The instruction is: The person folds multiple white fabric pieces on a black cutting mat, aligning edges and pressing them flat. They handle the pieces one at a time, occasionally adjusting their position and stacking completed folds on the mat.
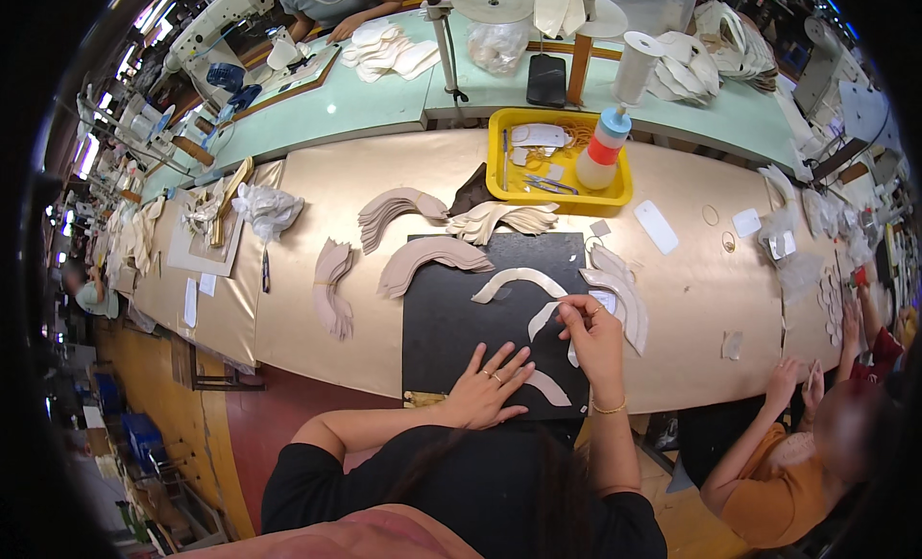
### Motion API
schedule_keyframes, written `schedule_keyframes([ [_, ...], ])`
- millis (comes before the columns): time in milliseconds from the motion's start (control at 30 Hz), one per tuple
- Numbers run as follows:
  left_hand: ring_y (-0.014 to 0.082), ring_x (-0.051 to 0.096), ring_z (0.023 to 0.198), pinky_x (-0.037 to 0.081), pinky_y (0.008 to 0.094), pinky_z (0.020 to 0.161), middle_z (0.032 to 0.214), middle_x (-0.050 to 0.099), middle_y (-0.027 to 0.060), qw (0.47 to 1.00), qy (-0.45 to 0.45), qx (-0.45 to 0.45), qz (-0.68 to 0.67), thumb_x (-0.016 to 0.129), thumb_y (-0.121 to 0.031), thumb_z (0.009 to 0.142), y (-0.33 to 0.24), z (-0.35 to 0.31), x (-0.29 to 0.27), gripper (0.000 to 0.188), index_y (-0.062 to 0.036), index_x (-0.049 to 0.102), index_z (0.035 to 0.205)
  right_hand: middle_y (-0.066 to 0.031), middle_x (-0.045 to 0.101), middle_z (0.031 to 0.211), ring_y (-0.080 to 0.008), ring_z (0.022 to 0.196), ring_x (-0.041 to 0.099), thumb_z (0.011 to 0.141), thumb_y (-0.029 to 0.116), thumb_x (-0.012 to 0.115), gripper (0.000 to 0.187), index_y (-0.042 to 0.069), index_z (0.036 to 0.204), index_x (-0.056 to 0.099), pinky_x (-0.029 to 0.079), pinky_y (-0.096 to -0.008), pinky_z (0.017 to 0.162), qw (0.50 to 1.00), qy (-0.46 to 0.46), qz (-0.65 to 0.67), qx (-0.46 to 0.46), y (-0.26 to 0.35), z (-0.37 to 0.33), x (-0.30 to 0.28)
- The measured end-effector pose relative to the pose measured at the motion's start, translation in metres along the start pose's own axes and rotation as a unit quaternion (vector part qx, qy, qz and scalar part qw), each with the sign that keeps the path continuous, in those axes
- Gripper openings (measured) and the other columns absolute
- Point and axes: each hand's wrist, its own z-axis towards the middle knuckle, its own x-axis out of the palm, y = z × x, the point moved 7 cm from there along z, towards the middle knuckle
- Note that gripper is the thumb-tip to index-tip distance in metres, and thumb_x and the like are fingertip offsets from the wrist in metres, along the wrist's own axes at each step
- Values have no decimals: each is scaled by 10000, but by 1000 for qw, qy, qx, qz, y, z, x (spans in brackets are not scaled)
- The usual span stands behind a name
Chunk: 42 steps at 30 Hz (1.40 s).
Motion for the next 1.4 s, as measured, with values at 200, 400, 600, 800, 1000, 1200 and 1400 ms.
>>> schedule_keyframes([
  [200, 287, 232, 1500, 133, 668, 1151, 1619, 281, 81, 999, -24, 25, 37, 519, -560, 952, 7, 0, -10, 707, -179, 376, 1530, -40, 691, 817, -64, 649, 597, 969, 151, 658, 183, -4, 1058, 698, 489, -208, 603, 1000, -8, -8, -7, 1, -2, -3],
  [400, 301, 221, 1503, 157, 692, 1131, 1622, 275, 94, 994, -11, 49, 93, 543, -472, 967, 31, 3, -19, 591, -282, 411, 1511, -33, 686, 814, -63, 648, 593, 967, 153, 661, 181, -3, 1049, 701, 487, -208, 606, 1000, -7, -20, -5, 2, -4, -6],
  [600, 331, 222, 1504, 168, 669, 1143, 1607, 298, 127, 997, -21, 38, 65, 589, -383, 960, 53, 4, -30, 532, -302, 471, 1473, -25, 681, 813, -61, 652, 588, 965, 151, 662, 174, -3, 1037, 699, 481, -208, 605, 1000, -2, -20, -4, 1, -5, -1],
  [800, 345, 297, 1473, 188, 609, 1169, 1567, 358, 146, 997, -46, 32, 50, 623, -365, 945, 53, 1, -33, 497, -226, 533, 1413, -11, 671, 789, -58, 655, 572, 950, 168, 684, 175, -7, 965, 691, 473, -208, 610, 999, 10, -36, -4, 4, -4, 5],
  [1000, 357, 317, 1458, 222, 567, 1173, 1542, 384, 154, 994, -97, 35, -39, 698, -349, 897, 52, 1, -54, 561, -124, 532, 1383, -32, 669, 756, -87, 681, 584, 929, 165, 700, 187, -19, 901, 677, 474, -250, 643, 991, 14, -129, -28, 17, -6, 8],
  [1200, 366, 411, 1377, 325, 500, 1118, 1456, 442, 173, 951, -250, 7, -184, 759, -243, 850, 52, 8, -102, 635, -64, 481, 1392, -68, 683, 784, -112, 709, 621, 921, 152, 695, 174, -22, 914, 681, 489, -273, 649, 984, 63, -152, -64, 28, -15, 28],
  [1400, 340, 478, 1323, 373, 422, 1083, 1422, 498, 161, 955, -235, -3, -183, 765, -187, 845, 44, 25, -117, 552, -71, 552, 1341, -117, 703, 915, -247, 743, 678, 899, 127, 692, 155, 15, 1004, 710, 517, -315, 634, 961, 153, -177, -147, 42, -27, 62],
])
